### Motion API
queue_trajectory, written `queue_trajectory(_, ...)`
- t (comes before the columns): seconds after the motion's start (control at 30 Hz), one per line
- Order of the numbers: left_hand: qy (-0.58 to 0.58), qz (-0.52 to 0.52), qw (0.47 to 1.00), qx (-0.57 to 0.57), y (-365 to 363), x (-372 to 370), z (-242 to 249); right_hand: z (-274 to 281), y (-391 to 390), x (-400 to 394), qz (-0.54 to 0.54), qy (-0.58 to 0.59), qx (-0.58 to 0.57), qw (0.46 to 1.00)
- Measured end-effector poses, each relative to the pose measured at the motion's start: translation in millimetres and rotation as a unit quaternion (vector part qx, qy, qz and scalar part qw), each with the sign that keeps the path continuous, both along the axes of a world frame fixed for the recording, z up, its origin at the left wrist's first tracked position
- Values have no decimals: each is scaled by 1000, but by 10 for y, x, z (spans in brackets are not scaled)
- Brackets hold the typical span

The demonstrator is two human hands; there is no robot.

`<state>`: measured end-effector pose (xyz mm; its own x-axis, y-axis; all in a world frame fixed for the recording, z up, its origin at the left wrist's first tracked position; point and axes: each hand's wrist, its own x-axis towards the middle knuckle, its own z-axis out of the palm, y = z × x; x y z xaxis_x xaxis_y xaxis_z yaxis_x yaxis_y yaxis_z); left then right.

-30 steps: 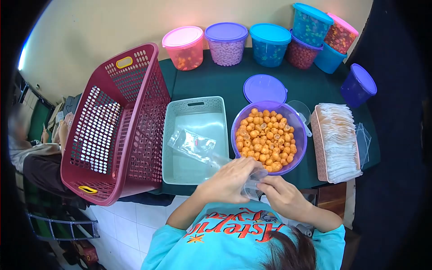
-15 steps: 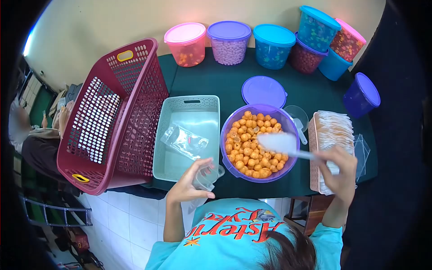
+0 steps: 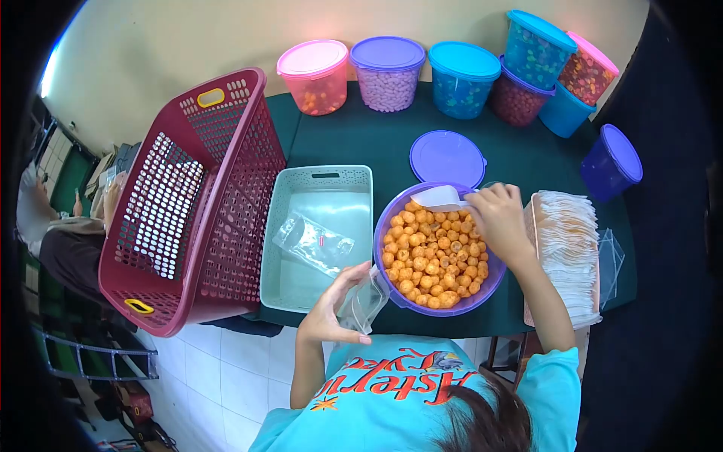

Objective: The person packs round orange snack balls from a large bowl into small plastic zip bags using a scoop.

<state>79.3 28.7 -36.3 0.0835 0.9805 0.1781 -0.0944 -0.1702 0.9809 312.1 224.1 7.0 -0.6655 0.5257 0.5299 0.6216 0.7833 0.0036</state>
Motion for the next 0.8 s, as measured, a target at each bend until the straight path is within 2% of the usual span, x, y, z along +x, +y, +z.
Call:
queue_trajectory(0.03,-1,-6,1000,-11,23,-9,23,-118,36,-63,-20,-56,15,998)
queue_trajectory(0.13,4,-18,1000,-17,87,-41,23,-222,77,-215,10,-71,56,996)
queue_trajectory(0.2,9,-22,1000,-14,132,-61,7,-231,81,-253,39,-58,15,997)
queue_trajectory(0.27,24,-4,1000,5,175,-69,-14,-220,87,-269,77,-59,-88,991)
queue_trajectory(0.3,22,-6,1000,1,196,-80,-23,-227,82,-268,75,-61,-91,991)
queue_trajectory(0.37,65,14,998,23,258,-106,-30,-239,63,-253,108,-69,-181,975)
queue_trajectory(0.53,97,37,994,32,357,-156,13,-209,-13,-280,170,-67,-258,949)
queue_trajectory(0.6,95,45,994,36,373,-165,35,-126,-31,-290,164,-106,-364,911)
queue_trajectory(0.63,95,55,993,33,371,-171,57,-114,-19,-291,163,-105,-366,910)
queue_trajectory(0.7,96,65,993,30,366,-180,116,-96,22,-292,166,-157,-459,859)
queue_trajectory(0.8,135,91,983,82,368,-176,271,-75,69,-261,175,-149,-505,832)
